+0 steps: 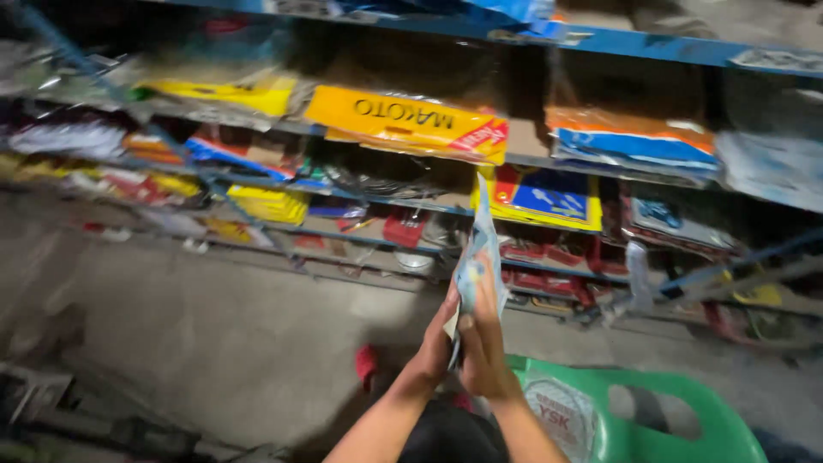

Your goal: Cleaning a motorcycle part inside a plastic bag using a cloth.

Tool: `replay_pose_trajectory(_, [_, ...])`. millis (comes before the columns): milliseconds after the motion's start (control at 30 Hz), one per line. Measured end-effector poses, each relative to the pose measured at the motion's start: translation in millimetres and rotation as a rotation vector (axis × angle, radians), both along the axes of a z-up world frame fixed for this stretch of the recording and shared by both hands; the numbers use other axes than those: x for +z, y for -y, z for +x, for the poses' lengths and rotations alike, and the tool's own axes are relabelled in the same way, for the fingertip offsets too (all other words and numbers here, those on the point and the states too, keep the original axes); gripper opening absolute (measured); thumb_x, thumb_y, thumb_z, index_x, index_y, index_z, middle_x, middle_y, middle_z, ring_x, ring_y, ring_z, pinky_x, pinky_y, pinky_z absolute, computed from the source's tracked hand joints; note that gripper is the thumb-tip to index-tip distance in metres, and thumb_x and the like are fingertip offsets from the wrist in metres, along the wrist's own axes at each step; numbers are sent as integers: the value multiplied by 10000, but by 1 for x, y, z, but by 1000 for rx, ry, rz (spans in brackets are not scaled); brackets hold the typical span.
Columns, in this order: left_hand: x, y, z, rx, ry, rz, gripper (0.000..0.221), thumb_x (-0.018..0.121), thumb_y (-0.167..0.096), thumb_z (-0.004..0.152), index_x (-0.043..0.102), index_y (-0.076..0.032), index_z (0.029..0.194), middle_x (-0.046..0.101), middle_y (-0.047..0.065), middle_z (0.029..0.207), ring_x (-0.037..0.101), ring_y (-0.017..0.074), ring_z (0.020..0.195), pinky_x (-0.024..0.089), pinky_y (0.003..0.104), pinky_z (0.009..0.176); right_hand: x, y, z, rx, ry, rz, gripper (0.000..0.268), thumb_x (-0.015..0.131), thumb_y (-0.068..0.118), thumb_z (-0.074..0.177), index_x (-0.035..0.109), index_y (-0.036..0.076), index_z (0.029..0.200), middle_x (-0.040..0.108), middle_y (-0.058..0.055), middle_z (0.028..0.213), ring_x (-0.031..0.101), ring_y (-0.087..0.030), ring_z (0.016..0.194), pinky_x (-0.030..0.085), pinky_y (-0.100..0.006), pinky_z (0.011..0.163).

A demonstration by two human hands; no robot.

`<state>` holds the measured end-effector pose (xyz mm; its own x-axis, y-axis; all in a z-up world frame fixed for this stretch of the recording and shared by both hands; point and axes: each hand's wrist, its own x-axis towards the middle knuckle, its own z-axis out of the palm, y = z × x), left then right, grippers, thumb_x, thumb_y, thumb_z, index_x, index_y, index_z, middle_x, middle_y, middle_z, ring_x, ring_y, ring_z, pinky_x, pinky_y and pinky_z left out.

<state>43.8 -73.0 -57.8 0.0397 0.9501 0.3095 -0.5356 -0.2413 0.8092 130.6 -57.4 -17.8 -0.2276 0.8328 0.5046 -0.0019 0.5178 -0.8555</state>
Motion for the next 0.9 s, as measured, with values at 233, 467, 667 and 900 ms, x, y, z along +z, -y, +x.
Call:
replay_pose_trajectory(233, [52, 18, -9, 56, -75, 83, 741, 304, -442, 1039, 202, 26, 1604, 198, 152, 1694, 159, 288, 1578, 89, 430, 1284, -22, -27, 1, 37, 132, -32, 711, 331, 251, 969, 179, -58, 1591, 128, -245, 1704, 112, -400, 1591, 75, -467, 1278])
replay_pose_trajectory(467, [-10, -33, -31, 243, -264, 530, 802, 538, -399, 1085, 166, 85, 1605, 79, 322, 1684, 60, 431, 1567, 31, 559, 1261, -49, -21, -14, 10, 211, 38, 712, 342, 396, 1070, 177, -56, 1595, -13, -271, 1701, 13, -389, 1586, -16, -480, 1286])
replay_pose_trajectory(667, [70, -15, -56, -28, -473, -104, 561, 292, -107, 1105, 118, 173, 1559, 127, 468, 1580, 171, 480, 1523, 2, 493, 1279, 7, -48, -63, -201, 10, 18, 639, 301, 333, 1125, 146, -61, 1604, 45, -274, 1695, 44, -373, 1583, -2, -496, 1311])
replay_pose_trajectory(900, [11, -80, -84, -65, -555, 258, 542, 366, -148, 1117, 232, 52, 1602, 287, 282, 1641, 281, 345, 1532, 163, 422, 1286, -63, -51, -65, -405, 136, -128, 724, 293, 431, 1105, 103, -31, 1629, 4, -261, 1700, -9, -370, 1572, -47, -492, 1279])
